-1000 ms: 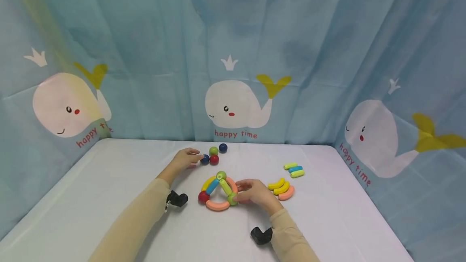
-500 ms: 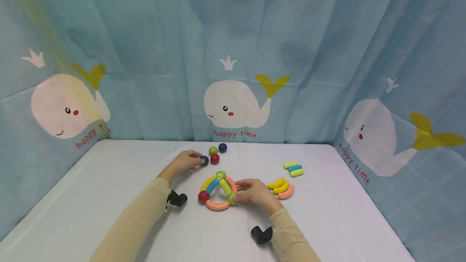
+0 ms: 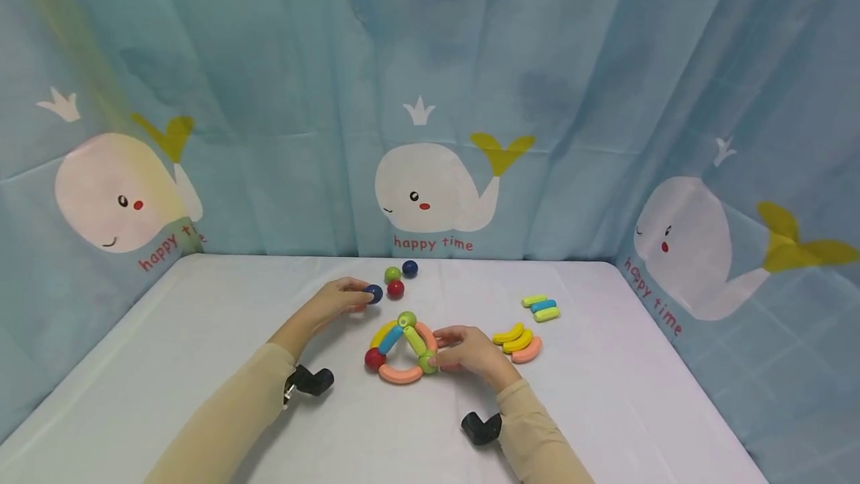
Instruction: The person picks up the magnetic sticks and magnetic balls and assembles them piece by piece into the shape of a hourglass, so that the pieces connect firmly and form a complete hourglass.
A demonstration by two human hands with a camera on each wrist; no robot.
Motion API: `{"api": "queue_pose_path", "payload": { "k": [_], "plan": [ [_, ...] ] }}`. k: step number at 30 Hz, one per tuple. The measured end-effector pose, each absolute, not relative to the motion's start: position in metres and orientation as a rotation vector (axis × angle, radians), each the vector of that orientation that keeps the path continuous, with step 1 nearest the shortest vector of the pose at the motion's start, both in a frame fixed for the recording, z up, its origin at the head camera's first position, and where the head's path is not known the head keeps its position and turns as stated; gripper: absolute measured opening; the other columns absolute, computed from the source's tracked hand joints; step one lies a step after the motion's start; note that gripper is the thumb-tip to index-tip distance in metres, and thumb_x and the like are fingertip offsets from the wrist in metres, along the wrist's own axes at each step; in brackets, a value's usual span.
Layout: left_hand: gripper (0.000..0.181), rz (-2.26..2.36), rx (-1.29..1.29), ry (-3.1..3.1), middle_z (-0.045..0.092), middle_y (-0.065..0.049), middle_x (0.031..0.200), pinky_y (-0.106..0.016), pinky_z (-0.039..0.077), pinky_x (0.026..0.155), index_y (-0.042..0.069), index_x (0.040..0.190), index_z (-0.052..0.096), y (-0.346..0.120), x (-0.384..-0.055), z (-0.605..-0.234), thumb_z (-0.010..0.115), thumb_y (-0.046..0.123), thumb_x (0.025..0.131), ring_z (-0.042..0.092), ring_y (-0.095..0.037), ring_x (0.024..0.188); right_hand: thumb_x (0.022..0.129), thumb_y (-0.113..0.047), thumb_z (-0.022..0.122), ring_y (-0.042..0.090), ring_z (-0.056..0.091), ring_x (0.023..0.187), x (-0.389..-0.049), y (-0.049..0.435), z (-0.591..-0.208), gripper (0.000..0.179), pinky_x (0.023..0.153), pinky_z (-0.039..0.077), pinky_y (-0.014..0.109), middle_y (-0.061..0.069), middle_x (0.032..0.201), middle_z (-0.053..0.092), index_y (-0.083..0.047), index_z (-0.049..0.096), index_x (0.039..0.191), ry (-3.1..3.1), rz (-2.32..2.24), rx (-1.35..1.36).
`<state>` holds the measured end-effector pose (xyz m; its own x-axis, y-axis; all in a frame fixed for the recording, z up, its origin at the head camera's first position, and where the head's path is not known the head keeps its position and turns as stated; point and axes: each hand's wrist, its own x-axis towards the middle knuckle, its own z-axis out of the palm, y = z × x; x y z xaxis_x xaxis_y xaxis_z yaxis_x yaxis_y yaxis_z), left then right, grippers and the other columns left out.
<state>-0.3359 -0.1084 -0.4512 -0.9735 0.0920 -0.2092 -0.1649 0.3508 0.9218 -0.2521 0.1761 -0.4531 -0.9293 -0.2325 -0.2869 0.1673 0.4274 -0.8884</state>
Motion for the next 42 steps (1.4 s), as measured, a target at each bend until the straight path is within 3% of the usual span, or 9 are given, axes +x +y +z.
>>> {"api": "queue_pose_path", "payload": {
  "k": [7,14,23,42],
  "plan": [
    [0.036,1.767,0.078,2.32,0.07,-0.006,0.119,-0.049,0.046,0.108,0.013,0.117,0.063,-0.103,-0.306,-0.432,0.077,0.027,0.087,0.065,-0.023,0.108,0.077,-0.015,0.085,0.013,0.066,0.092,-0.253,0.173,-0.452,0.06,0.088,0.059,0.033,0.011,0.126,0.063,-0.006,0.062,0.131,2.301,-1.513,-0.068],
    [0.027,1.778,0.23,2.367,0.069,-0.004,0.116,-0.04,0.054,0.101,0.014,0.109,0.067,-0.089,-0.285,-0.419,0.078,0.015,0.085,0.064,-0.019,0.11,0.077,-0.016,0.084,0.012,0.065,0.092,-0.253,0.174,-0.452,0.06,0.086,0.06,0.032,0.01,0.123,0.064,-0.006,0.062,0.132,2.31,-1.512,-0.075],
    [0.028,1.675,0.324,2.484,0.069,-0.003,0.115,-0.037,0.058,0.094,0.017,0.11,0.071,-0.074,-0.274,-0.416,0.079,0.01,0.084,0.066,-0.019,0.106,0.076,-0.015,0.085,0.013,0.065,0.094,-0.255,0.176,-0.455,0.061,0.086,0.06,0.034,0.009,0.122,0.065,-0.006,0.062,0.132,2.311,-1.519,-0.064],
    [0.031,1.484,0.593,2.635,0.07,-0.005,0.117,-0.045,0.056,0.096,0.016,0.109,0.069,-0.059,-0.264,-0.417,0.077,0.001,0.083,0.065,-0.03,0.115,0.077,-0.019,0.085,0.013,0.066,0.096,-0.253,0.177,-0.452,0.061,0.089,0.059,0.035,0.008,0.123,0.066,-0.007,0.062,0.132,2.319,-1.502,-0.064]
  ]
}}
